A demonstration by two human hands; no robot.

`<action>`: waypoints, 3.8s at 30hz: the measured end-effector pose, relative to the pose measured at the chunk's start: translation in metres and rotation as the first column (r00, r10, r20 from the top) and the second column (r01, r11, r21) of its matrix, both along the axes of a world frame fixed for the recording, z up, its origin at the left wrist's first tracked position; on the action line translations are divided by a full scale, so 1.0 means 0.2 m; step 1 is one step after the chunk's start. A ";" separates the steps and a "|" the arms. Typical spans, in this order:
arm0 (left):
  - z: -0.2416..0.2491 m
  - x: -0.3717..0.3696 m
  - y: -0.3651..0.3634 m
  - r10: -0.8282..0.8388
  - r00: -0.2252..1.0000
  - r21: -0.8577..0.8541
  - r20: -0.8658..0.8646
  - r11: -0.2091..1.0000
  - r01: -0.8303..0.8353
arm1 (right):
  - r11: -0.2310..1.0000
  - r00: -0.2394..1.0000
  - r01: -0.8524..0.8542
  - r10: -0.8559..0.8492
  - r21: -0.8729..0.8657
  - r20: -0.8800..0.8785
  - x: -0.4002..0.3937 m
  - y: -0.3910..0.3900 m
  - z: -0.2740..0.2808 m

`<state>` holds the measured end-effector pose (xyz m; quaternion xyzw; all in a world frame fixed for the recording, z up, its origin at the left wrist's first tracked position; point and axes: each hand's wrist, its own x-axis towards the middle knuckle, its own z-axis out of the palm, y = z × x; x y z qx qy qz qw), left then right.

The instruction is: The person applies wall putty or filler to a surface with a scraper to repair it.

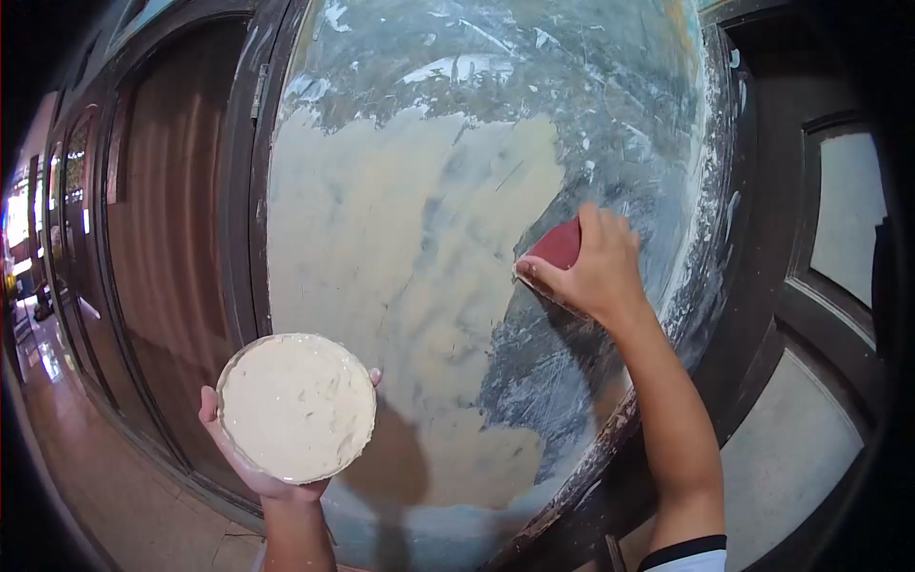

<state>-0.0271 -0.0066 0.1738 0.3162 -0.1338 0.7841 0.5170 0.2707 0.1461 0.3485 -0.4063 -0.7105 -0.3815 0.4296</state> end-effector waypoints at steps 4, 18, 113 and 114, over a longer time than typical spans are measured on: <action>-0.02 -0.02 -0.09 0.113 0.992 -0.085 0.052 0.991 -0.108 | 1.000 1.000 -0.027 0.027 -0.016 0.009 0.02 0.02 0.03; -0.07 -0.11 -0.35 0.317 0.947 -0.077 0.041 0.946 -0.314 | 0.977 0.978 -0.148 0.122 0.151 0.166 -0.01 0.05 0.00; 0.11 0.05 0.03 -0.243 0.967 -0.129 -0.069 0.964 0.233 | 0.824 0.613 -0.519 0.544 -0.227 0.573 -0.24 -0.85 -0.11; 0.12 0.04 0.02 -0.257 0.964 -0.143 -0.073 0.959 0.245 | 0.822 0.613 -0.521 0.549 -0.232 0.568 -0.25 -0.85 -0.11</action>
